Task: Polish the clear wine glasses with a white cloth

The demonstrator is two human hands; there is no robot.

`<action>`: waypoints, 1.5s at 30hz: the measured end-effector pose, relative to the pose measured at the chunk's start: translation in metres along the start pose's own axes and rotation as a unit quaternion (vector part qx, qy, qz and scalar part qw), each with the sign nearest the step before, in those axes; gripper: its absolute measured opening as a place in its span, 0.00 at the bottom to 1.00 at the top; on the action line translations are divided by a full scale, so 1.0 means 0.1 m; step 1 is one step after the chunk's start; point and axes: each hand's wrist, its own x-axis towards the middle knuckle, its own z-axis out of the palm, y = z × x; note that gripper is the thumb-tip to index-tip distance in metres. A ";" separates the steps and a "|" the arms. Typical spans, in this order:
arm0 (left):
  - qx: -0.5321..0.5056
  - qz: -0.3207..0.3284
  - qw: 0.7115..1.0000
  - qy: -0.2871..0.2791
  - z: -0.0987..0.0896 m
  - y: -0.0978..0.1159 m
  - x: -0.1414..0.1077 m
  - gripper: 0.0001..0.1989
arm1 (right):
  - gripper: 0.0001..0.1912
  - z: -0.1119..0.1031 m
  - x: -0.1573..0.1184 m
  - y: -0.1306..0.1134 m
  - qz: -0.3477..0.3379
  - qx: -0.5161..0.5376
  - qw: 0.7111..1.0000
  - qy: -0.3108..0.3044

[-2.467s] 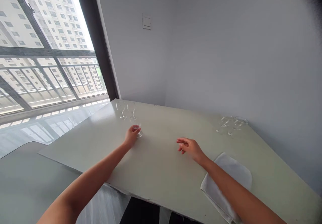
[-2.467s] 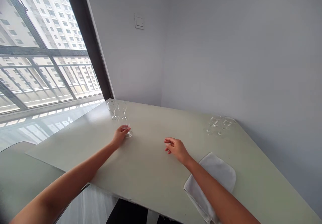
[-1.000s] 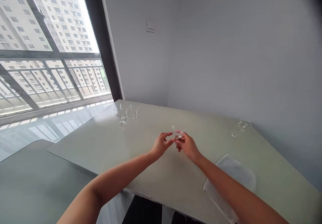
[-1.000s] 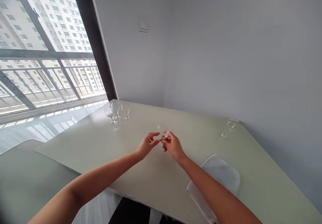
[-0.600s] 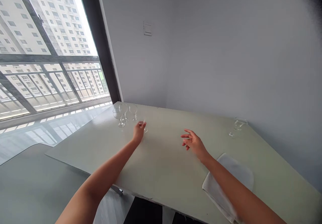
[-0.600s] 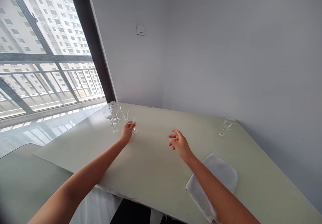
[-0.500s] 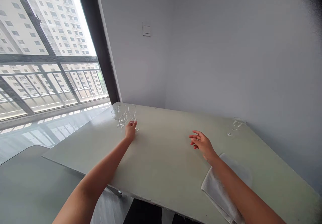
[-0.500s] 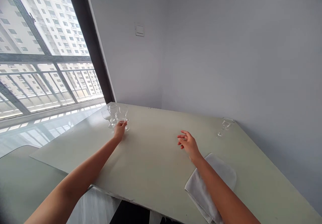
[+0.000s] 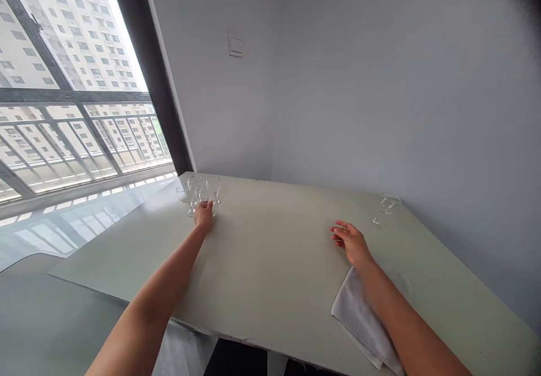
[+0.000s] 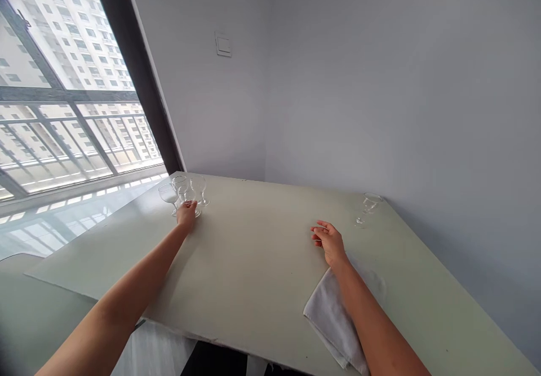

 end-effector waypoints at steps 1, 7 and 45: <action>0.009 -0.005 1.000 0.006 0.00 0.00 0.01 0.14 | 0.20 -0.02 0.02 0.00 -0.008 0.005 1.000 0.010; 0.046 -0.017 0.998 0.036 0.02 0.03 -0.04 0.14 | 0.20 -0.37 0.27 -0.13 -0.036 0.018 0.986 0.160; -0.201 0.115 0.821 -0.522 -0.05 0.83 -2.22 0.21 | 0.14 1.09 -1.06 -0.29 -0.024 -0.075 0.921 -0.381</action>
